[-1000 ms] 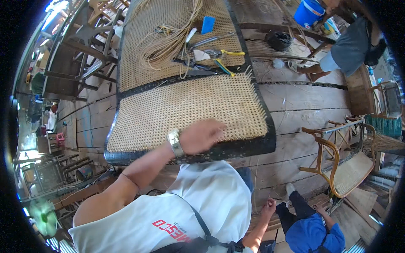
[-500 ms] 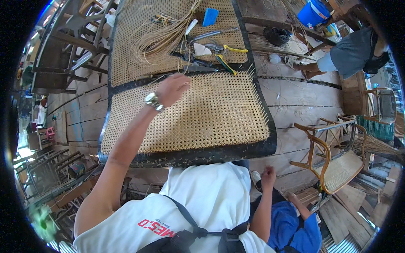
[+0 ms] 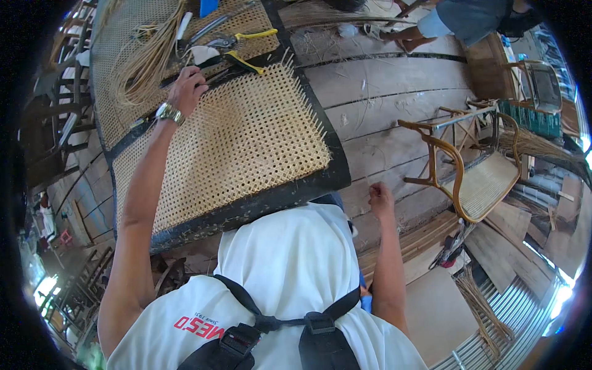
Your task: Repairing the rattan mesh seat of a chair by weaving and securing cane strips.
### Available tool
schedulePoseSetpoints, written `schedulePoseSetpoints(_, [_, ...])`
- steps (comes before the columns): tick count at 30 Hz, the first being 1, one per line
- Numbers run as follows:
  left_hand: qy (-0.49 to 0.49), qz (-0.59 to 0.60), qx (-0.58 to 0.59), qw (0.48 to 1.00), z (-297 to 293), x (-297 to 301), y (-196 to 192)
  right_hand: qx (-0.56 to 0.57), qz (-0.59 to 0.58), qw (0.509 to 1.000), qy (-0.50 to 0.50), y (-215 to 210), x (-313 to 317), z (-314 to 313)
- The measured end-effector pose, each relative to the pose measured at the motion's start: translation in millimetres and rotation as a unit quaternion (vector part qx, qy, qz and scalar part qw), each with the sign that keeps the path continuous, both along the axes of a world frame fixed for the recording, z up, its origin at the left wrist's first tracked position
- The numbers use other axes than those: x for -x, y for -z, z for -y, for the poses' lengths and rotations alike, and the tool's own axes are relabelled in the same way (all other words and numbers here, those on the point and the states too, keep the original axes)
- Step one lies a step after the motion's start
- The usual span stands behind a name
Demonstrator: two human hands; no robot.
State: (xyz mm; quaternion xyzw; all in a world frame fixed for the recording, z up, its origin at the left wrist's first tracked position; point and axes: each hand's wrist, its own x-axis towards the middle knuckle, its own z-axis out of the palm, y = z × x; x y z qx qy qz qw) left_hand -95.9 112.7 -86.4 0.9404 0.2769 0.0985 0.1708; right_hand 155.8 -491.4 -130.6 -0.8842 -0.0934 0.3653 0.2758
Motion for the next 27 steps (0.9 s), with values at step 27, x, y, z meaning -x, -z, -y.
schedulePoseSetpoints(27, [0.132, -0.209, 0.182, 0.952, 188.5, -102.1, -114.3, -0.066, -0.113, 0.963, -0.236, -168.7, -34.7, -254.6])
